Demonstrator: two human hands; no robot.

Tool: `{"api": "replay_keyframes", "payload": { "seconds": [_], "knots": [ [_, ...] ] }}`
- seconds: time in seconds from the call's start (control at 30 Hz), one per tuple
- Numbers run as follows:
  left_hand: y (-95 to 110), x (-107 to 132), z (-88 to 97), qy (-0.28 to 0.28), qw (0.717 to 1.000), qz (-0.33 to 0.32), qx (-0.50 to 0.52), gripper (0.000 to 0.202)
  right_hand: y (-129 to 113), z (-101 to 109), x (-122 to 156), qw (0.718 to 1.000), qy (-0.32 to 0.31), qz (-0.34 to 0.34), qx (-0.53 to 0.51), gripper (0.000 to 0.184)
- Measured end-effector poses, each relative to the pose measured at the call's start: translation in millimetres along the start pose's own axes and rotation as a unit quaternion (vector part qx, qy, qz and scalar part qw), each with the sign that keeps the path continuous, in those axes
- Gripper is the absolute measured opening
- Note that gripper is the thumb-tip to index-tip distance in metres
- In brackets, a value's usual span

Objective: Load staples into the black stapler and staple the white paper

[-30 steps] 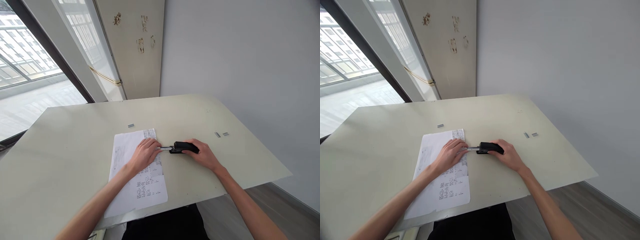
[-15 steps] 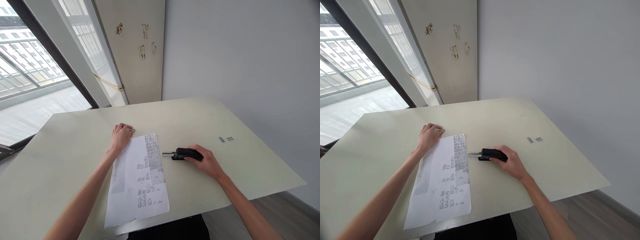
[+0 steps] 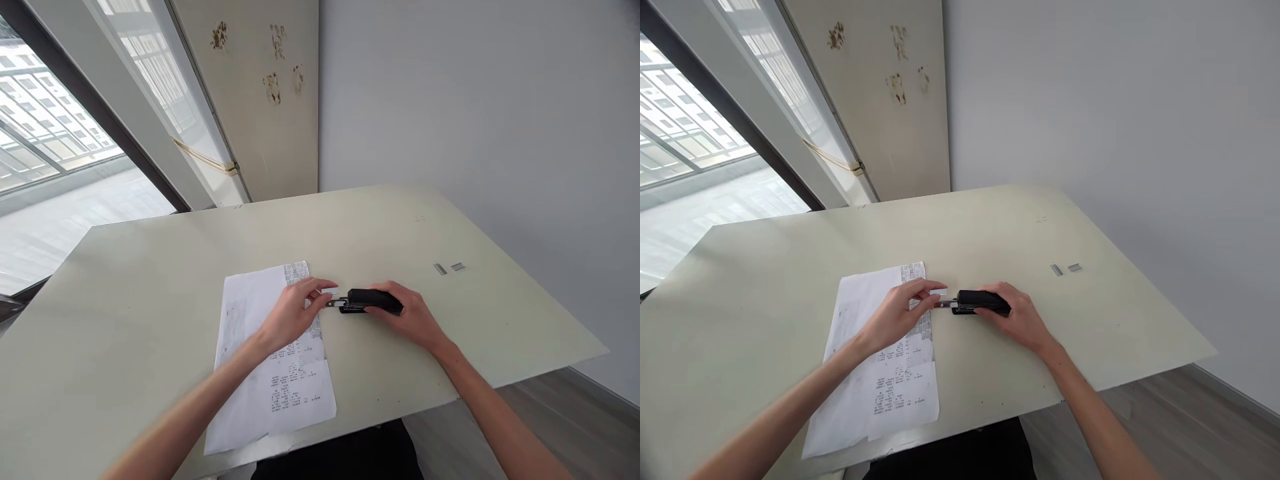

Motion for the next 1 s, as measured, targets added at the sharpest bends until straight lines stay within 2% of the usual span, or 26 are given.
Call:
{"api": "replay_keyframes", "payload": {
  "seconds": [0.17,0.33,0.6,1.0],
  "knots": [
    [2.0,6.2,2.6,0.003,0.992,-0.092,-0.081,0.028,-0.9,0.1,-0.6,1.000,-0.008,-0.001,0.000,0.028],
    [1.3,11.8,4.2,0.034,0.971,-0.176,-0.159,0.024,-1.5,0.8,-0.1,1.000,-0.007,0.003,0.002,0.028],
    [-4.7,9.4,-8.3,0.030,0.963,-0.160,-0.216,0.025,-5.3,3.1,-0.4,1.000,-0.005,0.008,0.012,0.029],
    [-4.3,9.1,-6.5,0.039,0.962,-0.172,-0.206,0.024,-3.1,1.2,-0.2,1.000,0.002,0.021,0.015,0.025]
  ]
}}
Point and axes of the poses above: each hand's wrist, its own x-axis away from the middle knuckle, its own z-axis out of the back of the hand, y = z × x, the point moved 6 cm from there along -x, towards the middle knuckle, and after that the axes turned 4 degrees about x, right-handed, at the moved point
